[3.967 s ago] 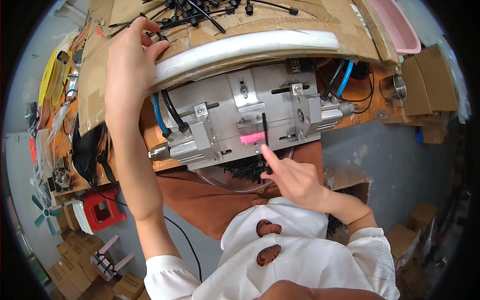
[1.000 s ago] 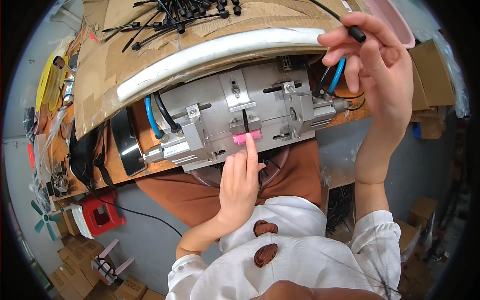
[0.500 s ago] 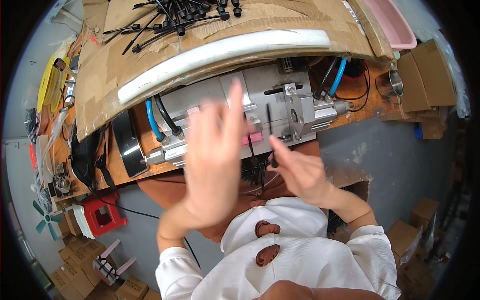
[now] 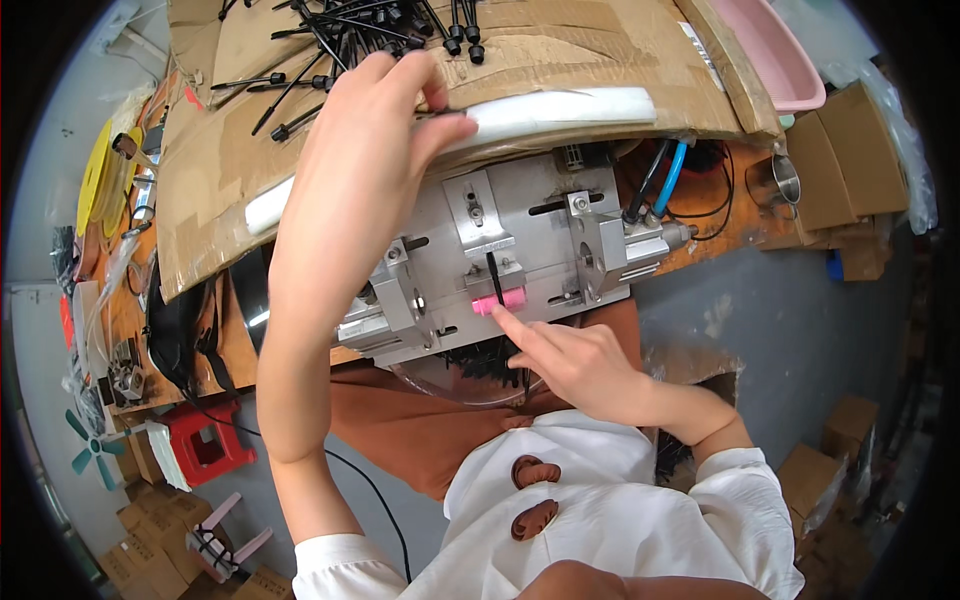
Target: The person picks up a mascara brush from a cardboard box, places it into a machine, and then removes the brush and drops it into a container below. This process is repeated for several mascara brushes.
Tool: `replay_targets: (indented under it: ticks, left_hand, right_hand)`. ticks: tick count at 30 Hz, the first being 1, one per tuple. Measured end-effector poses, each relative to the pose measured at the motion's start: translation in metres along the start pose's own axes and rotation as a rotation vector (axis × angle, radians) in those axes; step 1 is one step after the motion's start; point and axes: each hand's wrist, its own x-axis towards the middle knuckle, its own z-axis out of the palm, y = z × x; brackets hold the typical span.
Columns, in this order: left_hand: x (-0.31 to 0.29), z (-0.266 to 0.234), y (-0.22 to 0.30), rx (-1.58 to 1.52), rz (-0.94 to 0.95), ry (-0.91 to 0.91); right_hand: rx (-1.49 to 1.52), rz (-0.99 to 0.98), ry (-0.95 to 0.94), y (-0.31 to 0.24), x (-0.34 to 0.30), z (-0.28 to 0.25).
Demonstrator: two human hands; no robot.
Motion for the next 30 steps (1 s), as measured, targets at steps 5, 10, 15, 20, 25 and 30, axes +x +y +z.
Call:
replay_targets:
  ticks: [5,10,15,20,25,30]
  left_hand:
    - [-0.041,-0.033,0.022,-0.130,-0.232,0.028]
    - [-0.104,-0.014,0.053,-0.313,-0.365,0.159]
    - [-0.166,0.028,0.089,-0.145,-0.296,0.034]
    - [-0.159,0.068,0.105,0.050,-0.240,-0.117]
    - [-0.158,0.081,0.107,0.173,-0.233,-0.149]
    - [-0.160,0.080,0.103,0.195,-0.242,-0.156]
  right_hand:
    - [-0.313,-0.348,0.504,0.040,0.093,-0.071]
    - [-0.333,-0.086,0.185,0.093,0.199,-0.121]
    - [0.146,0.122,0.159,0.067,0.193,-0.150]
    - [0.812,0.128,0.281,0.085,0.155,-0.173]
    - [1.016,0.090,0.488,0.079,0.124,-0.175]
    - [0.598,0.061,0.545,0.051,0.073,-0.130]
